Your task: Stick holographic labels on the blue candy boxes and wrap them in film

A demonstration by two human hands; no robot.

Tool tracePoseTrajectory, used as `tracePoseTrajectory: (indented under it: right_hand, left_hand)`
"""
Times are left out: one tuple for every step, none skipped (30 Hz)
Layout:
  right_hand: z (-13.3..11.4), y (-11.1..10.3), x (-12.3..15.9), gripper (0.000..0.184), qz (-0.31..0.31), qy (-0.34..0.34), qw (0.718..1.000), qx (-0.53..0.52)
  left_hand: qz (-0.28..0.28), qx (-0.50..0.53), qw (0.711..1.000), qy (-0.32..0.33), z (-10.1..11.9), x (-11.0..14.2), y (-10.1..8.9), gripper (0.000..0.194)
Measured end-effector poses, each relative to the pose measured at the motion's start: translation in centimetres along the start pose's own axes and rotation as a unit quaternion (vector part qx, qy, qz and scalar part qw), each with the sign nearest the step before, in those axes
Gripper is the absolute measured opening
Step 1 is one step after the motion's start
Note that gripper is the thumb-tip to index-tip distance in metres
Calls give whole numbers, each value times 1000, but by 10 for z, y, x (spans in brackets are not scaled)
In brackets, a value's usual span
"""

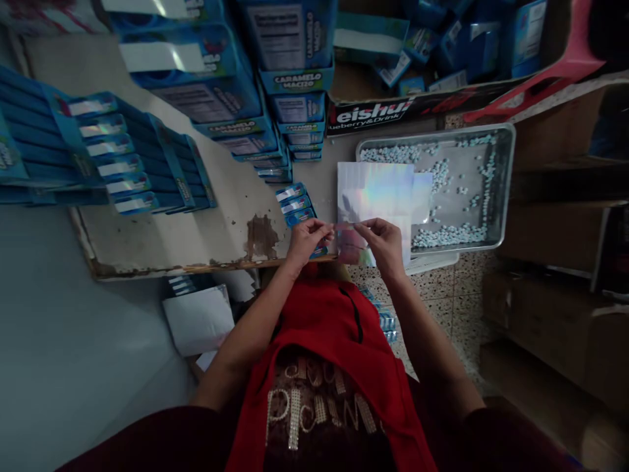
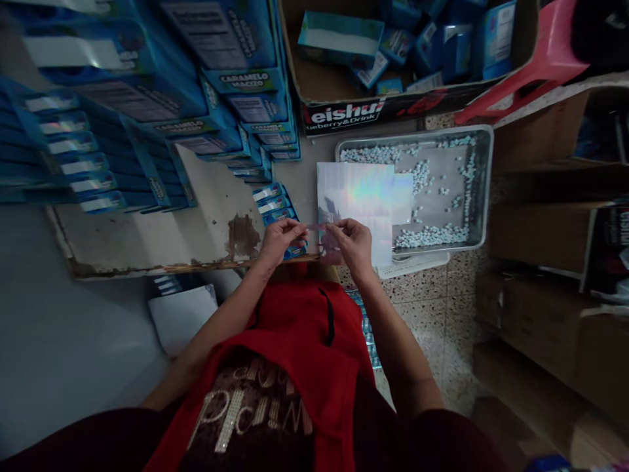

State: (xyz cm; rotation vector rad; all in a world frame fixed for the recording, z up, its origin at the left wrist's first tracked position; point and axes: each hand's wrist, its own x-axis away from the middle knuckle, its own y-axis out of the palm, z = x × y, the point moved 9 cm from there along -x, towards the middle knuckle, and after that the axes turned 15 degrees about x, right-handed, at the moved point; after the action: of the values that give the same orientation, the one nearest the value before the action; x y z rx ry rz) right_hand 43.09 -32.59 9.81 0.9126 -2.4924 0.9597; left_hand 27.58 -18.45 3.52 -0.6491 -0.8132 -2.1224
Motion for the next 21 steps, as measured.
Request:
tracePoseTrajectory:
  right_hand:
    - [2, 8, 2, 40, -4, 4, 1000, 4]
    - [3, 17, 4, 41, -9, 7, 1000, 12]
    - [5, 27, 7, 43, -17, 9, 1000, 24]
    - [6, 39, 9, 44, -25, 9, 999, 39]
    - [7, 50, 10, 45, -30, 8, 998, 58]
    - [7, 60, 10, 45, -32, 5, 996, 78]
    - [7, 70, 10, 45, -31, 0, 995, 98]
    - [5, 79, 9, 44, -26, -6, 992, 119]
    - [2, 87, 7, 42, -22, -13, 990, 142]
    - [-3, 95, 4, 40, -17, -20, 986, 166]
    - [-7, 102, 1, 38, -14, -27, 981, 191]
    - [-12, 108, -2, 36, -12, -34, 976, 215]
    - [-17, 114, -6, 35, -11, -40, 970, 238]
    - [-22, 120, -9, 33, -11, -46, 965, 259]
    - [-25, 125, -12, 32, -10, -50, 960, 275]
    - [-27, 129, -15, 31, -8, -51, 957, 286]
    - [-28, 133, -18, 30, -7, -51, 954, 295]
    - [-28, 136, -21, 30, -5, -50, 952, 302]
    - [-28, 139, -23, 30, -5, -48, 950, 308]
    - [-27, 141, -25, 30, -4, -46, 948, 314]
    - [-27, 142, -27, 30, -3, -46, 947, 319]
  left_hand:
    - [9, -16, 1000, 14, 0, 7, -10, 50]
    - [22, -35, 999, 31, 2, 15, -21, 45]
    - [38, -56, 996, 51, 4, 22, -32, 40]
    - [57, -78, 993, 70, 6, 30, -44, 35]
    - [78, -98, 988, 86, 8, 36, -56, 32]
    - [98, -114, 984, 98, 11, 41, -66, 30]
    - [113, -127, 980, 107, 12, 44, -76, 29]
    - [124, -135, 976, 115, 14, 45, -84, 29]
    - [132, -140, 974, 122, 17, 44, -92, 29]
    - [140, -143, 971, 128, 19, 42, -99, 29]
    - [146, -146, 970, 131, 20, 38, -106, 29]
    - [153, -150, 968, 131, 21, 34, -113, 28]
    - [161, -155, 966, 128, 21, 29, -120, 28]
    - [168, -162, 964, 124, 21, 24, -127, 27]
    - [173, -171, 962, 122, 21, 20, -132, 28]
    - [176, -178, 961, 122, 21, 16, -137, 28]
    - [176, -184, 959, 125, 22, 12, -140, 30]
    - [173, -188, 958, 131, 22, 9, -142, 30]
    - [170, -190, 957, 136, 23, 7, -143, 31]
    - [167, -192, 957, 140, 24, 5, -144, 31]
    - [166, -192, 957, 140, 25, 4, -145, 31]
